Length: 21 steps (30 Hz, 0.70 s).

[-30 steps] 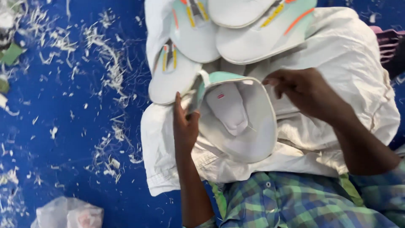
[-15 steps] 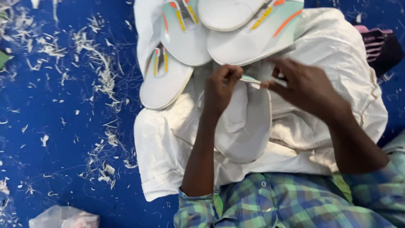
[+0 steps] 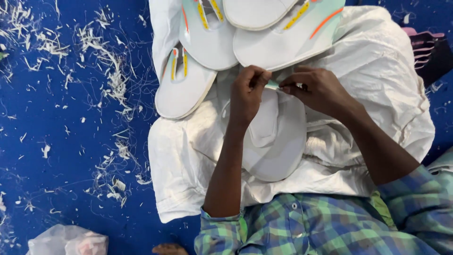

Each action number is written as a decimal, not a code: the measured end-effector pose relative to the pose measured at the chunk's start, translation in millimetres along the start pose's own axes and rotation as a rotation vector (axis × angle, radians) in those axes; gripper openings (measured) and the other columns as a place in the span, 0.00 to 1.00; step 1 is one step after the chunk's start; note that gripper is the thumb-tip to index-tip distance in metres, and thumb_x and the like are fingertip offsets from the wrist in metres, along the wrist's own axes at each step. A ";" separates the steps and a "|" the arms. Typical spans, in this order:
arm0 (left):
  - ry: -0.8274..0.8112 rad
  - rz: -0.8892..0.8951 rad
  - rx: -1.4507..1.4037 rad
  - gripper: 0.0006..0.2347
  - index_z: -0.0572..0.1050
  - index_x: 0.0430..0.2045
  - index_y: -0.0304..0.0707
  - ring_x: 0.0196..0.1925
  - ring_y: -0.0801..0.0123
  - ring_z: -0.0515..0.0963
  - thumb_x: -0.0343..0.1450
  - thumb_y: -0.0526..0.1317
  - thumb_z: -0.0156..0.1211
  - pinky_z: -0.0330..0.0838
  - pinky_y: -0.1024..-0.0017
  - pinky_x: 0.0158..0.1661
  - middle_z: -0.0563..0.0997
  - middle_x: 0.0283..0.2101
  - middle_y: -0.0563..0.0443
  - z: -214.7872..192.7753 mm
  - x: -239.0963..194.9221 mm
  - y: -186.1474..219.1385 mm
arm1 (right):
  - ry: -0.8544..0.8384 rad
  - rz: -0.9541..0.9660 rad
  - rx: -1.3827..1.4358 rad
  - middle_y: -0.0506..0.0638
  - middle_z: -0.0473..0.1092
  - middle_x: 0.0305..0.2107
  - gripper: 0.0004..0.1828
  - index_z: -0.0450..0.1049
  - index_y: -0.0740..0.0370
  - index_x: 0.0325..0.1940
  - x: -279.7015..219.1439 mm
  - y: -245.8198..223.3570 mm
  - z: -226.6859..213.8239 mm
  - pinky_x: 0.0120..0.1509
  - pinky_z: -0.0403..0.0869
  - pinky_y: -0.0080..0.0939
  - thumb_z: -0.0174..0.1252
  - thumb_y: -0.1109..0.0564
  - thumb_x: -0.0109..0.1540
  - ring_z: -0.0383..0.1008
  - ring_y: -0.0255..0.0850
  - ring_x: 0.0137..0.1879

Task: The person trims excess material and loose threads from finished shoe uppers using a small blade.

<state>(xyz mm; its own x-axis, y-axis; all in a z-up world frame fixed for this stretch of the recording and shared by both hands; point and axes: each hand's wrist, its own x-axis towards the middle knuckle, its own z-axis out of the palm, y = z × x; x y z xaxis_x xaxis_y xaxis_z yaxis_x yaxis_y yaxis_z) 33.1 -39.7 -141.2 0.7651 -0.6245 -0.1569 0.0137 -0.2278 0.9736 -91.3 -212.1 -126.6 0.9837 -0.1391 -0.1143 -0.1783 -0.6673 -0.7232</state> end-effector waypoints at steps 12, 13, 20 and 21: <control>0.907 0.132 -0.002 0.10 0.75 0.50 0.29 0.35 0.68 0.80 0.77 0.33 0.62 0.76 0.74 0.39 0.84 0.40 0.45 -131.4 -107.7 -14.1 | 0.094 0.263 0.181 0.51 0.72 0.42 0.20 0.76 0.58 0.62 -44.6 -7.3 -23.2 0.42 0.72 0.39 0.66 0.56 0.66 0.71 0.39 0.37; 0.921 0.127 0.003 0.10 0.75 0.50 0.29 0.35 0.68 0.80 0.77 0.33 0.62 0.76 0.74 0.39 0.84 0.40 0.45 -132.2 -111.7 0.5 | 0.081 0.255 0.183 0.51 0.72 0.42 0.20 0.76 0.58 0.62 -47.4 -10.3 -18.6 0.42 0.72 0.39 0.66 0.56 0.66 0.71 0.39 0.37; 0.008 -0.070 0.458 0.25 0.73 0.58 0.38 0.56 0.59 0.76 0.65 0.34 0.72 0.73 0.64 0.53 0.77 0.59 0.46 -60.2 -127.0 11.8 | 0.027 0.190 0.549 0.46 0.70 0.45 0.22 0.73 0.62 0.64 -46.3 -26.0 18.1 0.45 0.72 0.32 0.64 0.60 0.66 0.71 0.31 0.44; -0.125 0.038 0.549 0.29 0.73 0.58 0.36 0.59 0.51 0.73 0.61 0.36 0.75 0.70 0.59 0.56 0.74 0.58 0.42 -44.0 -121.5 10.7 | 0.037 0.163 0.572 0.45 0.71 0.45 0.22 0.72 0.63 0.64 -45.0 -23.3 24.6 0.44 0.72 0.31 0.65 0.61 0.65 0.70 0.30 0.44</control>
<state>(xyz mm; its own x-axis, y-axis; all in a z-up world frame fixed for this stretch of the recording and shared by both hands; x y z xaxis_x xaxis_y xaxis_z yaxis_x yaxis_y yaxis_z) -31.3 66.6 -104.4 0.6758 -0.7162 -0.1742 -0.3754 -0.5379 0.7548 -130.7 -172.3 -121.3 0.9413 -0.2387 -0.2386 -0.2758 -0.1365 -0.9515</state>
